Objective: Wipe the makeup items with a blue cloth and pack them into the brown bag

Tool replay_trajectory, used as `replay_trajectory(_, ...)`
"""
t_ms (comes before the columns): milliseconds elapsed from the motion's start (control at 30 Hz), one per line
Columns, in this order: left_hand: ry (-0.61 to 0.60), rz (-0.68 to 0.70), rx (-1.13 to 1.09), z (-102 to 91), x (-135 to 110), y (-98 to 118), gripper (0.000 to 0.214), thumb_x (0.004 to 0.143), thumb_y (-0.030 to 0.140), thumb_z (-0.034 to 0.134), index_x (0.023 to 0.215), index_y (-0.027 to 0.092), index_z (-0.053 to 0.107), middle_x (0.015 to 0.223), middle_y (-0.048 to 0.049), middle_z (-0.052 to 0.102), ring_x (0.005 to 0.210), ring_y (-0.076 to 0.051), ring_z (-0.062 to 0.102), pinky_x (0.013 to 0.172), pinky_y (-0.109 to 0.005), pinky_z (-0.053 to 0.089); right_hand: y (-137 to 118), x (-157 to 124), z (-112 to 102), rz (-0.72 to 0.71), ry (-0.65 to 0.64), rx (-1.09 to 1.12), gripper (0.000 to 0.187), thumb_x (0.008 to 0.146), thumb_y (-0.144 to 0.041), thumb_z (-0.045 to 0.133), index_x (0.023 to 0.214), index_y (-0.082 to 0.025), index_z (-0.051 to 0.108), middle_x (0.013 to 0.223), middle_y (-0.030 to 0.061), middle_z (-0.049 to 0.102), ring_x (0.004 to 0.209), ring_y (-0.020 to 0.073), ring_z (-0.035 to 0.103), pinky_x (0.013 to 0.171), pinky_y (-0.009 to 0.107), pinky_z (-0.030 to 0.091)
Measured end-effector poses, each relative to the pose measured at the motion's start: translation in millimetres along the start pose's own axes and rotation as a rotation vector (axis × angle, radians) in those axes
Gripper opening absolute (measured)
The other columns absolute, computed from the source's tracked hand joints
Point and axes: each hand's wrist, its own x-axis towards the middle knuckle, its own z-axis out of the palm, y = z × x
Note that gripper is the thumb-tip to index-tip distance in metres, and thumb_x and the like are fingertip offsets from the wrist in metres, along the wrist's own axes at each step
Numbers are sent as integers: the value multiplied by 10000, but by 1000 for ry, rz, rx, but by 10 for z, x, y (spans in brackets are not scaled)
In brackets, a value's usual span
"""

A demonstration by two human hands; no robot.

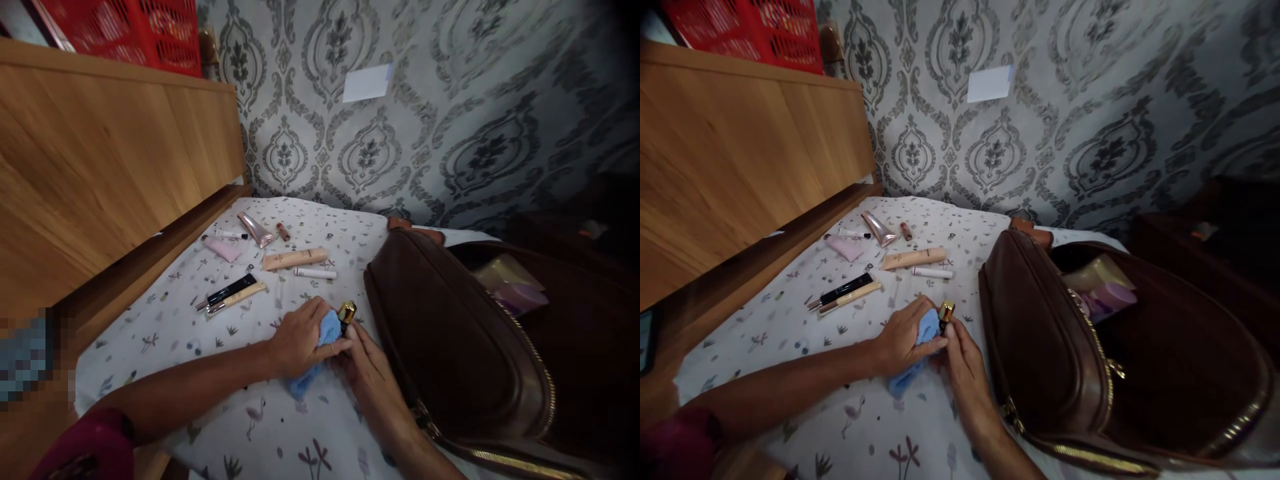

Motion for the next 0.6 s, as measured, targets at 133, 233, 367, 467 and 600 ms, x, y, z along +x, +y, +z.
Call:
replay_trajectory(133, 69, 76, -111, 43, -37, -31, 634, 953, 577, 526, 1419, 207, 310, 1289, -134, 579, 1153, -272, 596, 969, -416, 509, -81, -7, 2, 57, -9, -9, 538, 847, -751, 571, 836, -213, 598, 645, -13, 490, 591, 146, 449, 536, 256, 383)
replay_trajectory(233, 138, 154, -134, 39, -39, -82, 747, 944, 589, 537, 1490, 209, 197, 1312, -154, 564, 1132, -269, 610, 942, -401, 521, -160, -29, 19, 93, -35, 6, 572, 796, -761, 624, 699, -214, 489, 602, -39, 404, 541, 114, 352, 488, 242, 307)
replay_trajectory(367, 109, 168, -155, -17, -21, -103, 606, 945, 595, 532, 1384, 204, 387, 1151, -115, 623, 1034, -238, 638, 895, -348, 524, -174, -33, 15, 138, -101, 20, 548, 806, -740, 626, 711, -225, 463, 558, -48, 455, 480, 101, 349, 459, 241, 294)
replay_trajectory(467, 93, 70, -234, -80, -5, -76, 457, 950, 546, 545, 1246, 205, 478, 1098, -87, 655, 969, -220, 654, 885, -341, 518, -141, -25, 2, 150, -143, 16, 544, 829, -759, 574, 762, -226, 487, 564, -41, 524, 428, 97, 384, 408, 233, 251)
replay_trajectory(600, 112, -92, -330, -150, 39, -61, 307, 928, 478, 580, 1064, 209, 523, 852, 11, 627, 715, -151, 593, 729, -277, 488, -135, -25, 5, 121, -84, 19, 541, 823, -746, 591, 789, -218, 480, 637, -52, 506, 441, 71, 377, 380, 207, 215)
